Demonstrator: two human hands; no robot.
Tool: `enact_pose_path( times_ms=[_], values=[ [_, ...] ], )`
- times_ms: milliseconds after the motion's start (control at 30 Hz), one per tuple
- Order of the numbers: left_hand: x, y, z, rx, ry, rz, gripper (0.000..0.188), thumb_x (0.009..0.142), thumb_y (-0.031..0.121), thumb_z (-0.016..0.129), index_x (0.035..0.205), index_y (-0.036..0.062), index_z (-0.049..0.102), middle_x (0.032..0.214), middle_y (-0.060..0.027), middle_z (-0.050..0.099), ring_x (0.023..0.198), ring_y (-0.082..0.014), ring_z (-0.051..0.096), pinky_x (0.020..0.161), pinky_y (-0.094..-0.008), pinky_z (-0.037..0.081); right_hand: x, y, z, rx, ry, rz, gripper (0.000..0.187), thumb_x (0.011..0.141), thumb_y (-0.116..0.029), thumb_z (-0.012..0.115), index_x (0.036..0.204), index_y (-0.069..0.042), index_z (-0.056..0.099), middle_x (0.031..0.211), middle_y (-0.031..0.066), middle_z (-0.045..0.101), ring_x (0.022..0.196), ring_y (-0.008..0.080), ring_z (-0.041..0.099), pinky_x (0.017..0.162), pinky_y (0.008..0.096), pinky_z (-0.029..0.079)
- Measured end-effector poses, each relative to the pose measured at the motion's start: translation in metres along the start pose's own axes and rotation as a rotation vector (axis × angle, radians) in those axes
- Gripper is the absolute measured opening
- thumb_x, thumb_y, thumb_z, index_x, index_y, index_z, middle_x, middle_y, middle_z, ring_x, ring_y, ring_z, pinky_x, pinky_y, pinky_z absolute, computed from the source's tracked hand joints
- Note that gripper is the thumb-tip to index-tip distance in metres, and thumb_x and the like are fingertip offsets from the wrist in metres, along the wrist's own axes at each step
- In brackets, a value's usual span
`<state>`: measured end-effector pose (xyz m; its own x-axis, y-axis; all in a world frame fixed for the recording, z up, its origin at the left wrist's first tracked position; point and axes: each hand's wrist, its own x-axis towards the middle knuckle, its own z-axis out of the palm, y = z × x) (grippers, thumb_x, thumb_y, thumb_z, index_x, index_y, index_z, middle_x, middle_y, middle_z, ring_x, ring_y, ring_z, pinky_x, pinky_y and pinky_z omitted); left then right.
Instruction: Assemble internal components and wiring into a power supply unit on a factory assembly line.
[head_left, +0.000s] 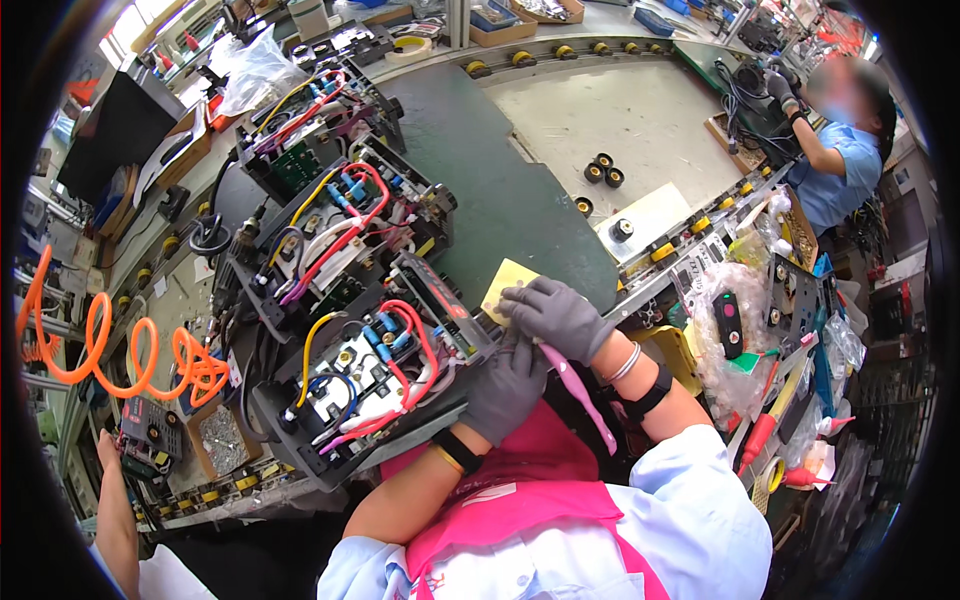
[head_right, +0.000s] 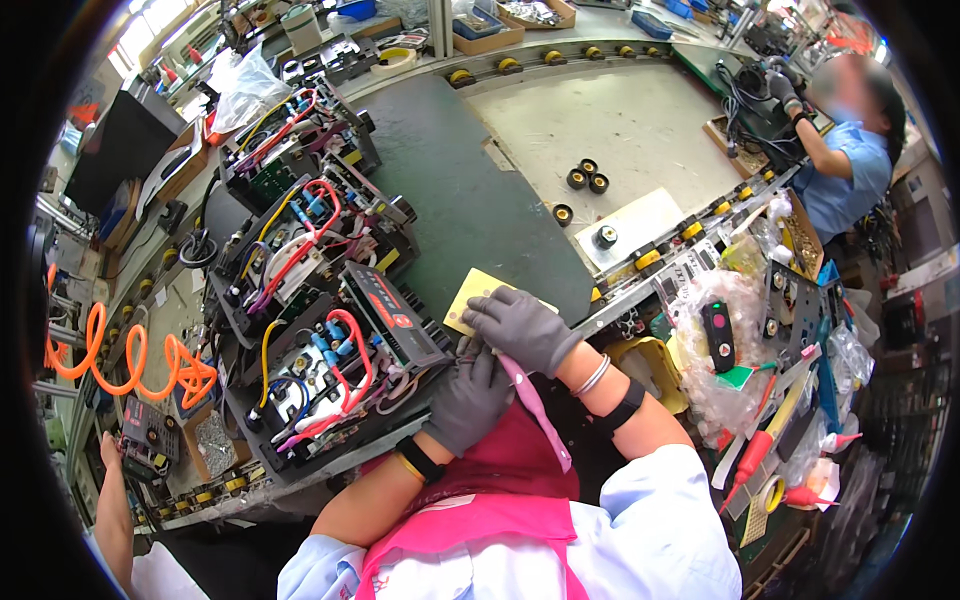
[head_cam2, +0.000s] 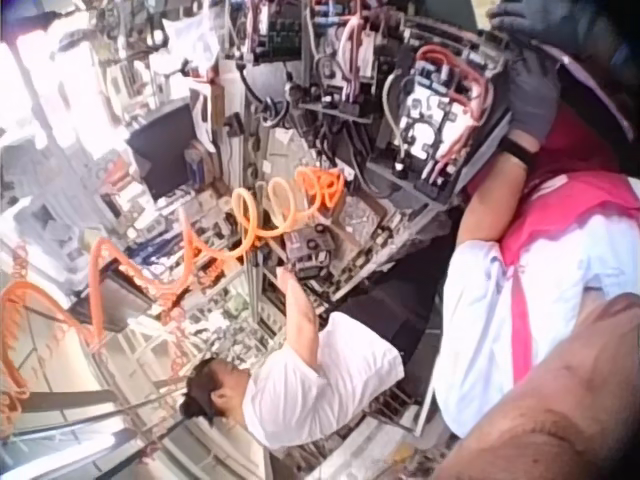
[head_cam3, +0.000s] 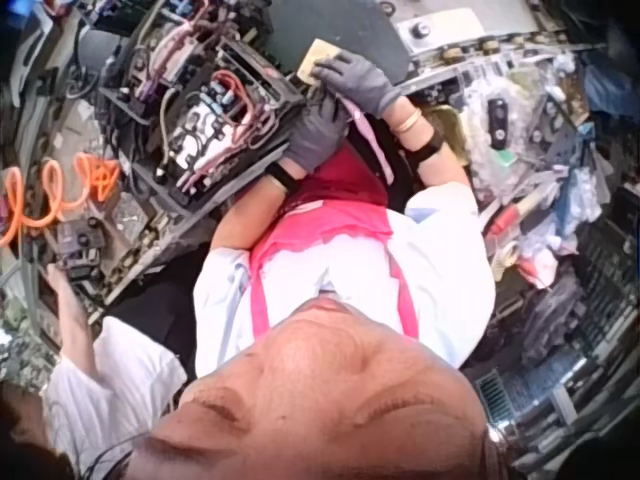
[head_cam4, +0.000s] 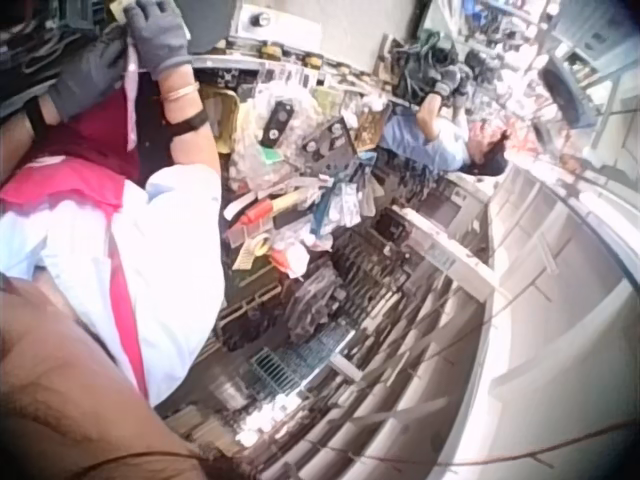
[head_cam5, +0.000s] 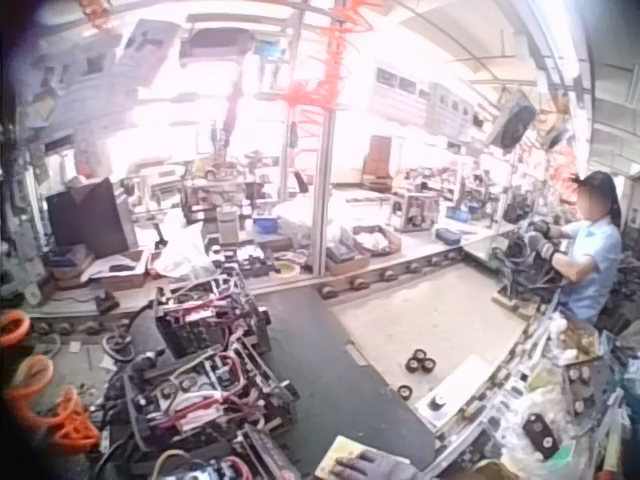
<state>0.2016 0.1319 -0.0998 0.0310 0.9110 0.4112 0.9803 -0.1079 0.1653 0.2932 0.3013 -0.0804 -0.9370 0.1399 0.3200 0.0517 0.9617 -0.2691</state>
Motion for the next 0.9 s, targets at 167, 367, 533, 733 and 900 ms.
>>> enact_pose_path(
  times_ms=[167, 367, 533, 733, 900],
  values=[
    [-0.006, 0.002, 0.008, 0.033, 0.036, 0.022, 0.036, 0.088, 0.015, 0.053, 0.119, -0.0029, 0.056, 0.126, -0.0282, 0.056, 0.121, -0.0395, 0.056, 0.094, -0.0421, 0.051, 0.037, -0.029, -0.041, 1.144, 0.472, 0.627, 0.03, 0.091, -0.011, 0.053, 0.116, 0.002, 0.064, 0.11, 0.0133, 0.069, 0.09, 0.0089, 0.063, 0.07, 0.0257, 0.052],
    [-0.017, 0.006, 0.031, -0.878, 0.023, -0.303, 0.042, 0.087, 0.017, 0.055, 0.123, -0.002, 0.055, 0.127, -0.026, 0.056, 0.123, -0.04, 0.055, 0.1, -0.0458, 0.047, 0.09, -0.174, -0.125, 1.644, 0.065, 0.414, 0.031, 0.094, -0.009, 0.049, 0.12, 0.004, 0.059, 0.089, 0.0129, 0.07, 0.056, 0.0056, 0.06, 0.047, 0.0204, 0.045],
    [-0.017, 0.006, 0.036, -0.012, -0.028, -0.02, 0.045, 0.086, 0.017, 0.056, 0.126, -0.003, 0.054, 0.127, -0.027, 0.056, 0.123, -0.0424, 0.054, 0.102, -0.0516, 0.045, 0.157, -0.224, -0.09, 1.47, -0.178, 0.501, 0.024, 0.098, -0.009, 0.051, 0.119, -0.003, 0.059, 0.078, 0.0061, 0.068, 0.06, 0.0071, 0.064, 0.05, 0.0214, 0.049],
    [-0.006, -0.001, 0.035, 0.02, -0.02, 0.022, 0.049, 0.084, 0.017, 0.056, 0.128, -0.004, 0.053, 0.126, -0.0281, 0.056, 0.124, -0.0453, 0.053, 0.104, -0.0583, 0.042, 0.171, -0.229, -0.071, 1.278, -0.176, 0.475, 0.02, 0.097, -0.009, 0.053, 0.115, -0.003, 0.06, 0.079, 0.0046, 0.068, 0.059, 0.0072, 0.066, 0.053, 0.0226, 0.054],
    [-0.005, -0.004, 0.035, 0.029, 0.003, 0.062, 0.048, 0.084, 0.02, 0.055, 0.127, -0.003, 0.053, 0.126, -0.0285, 0.055, 0.127, -0.047, 0.051, 0.105, -0.0599, 0.04, 0.171, -0.231, -0.057, 1.208, -0.171, 0.458, 0.02, 0.097, -0.009, 0.053, 0.114, -0.003, 0.06, 0.084, 0.0053, 0.068, 0.059, 0.0069, 0.066, 0.053, 0.0222, 0.053]
  ],
)
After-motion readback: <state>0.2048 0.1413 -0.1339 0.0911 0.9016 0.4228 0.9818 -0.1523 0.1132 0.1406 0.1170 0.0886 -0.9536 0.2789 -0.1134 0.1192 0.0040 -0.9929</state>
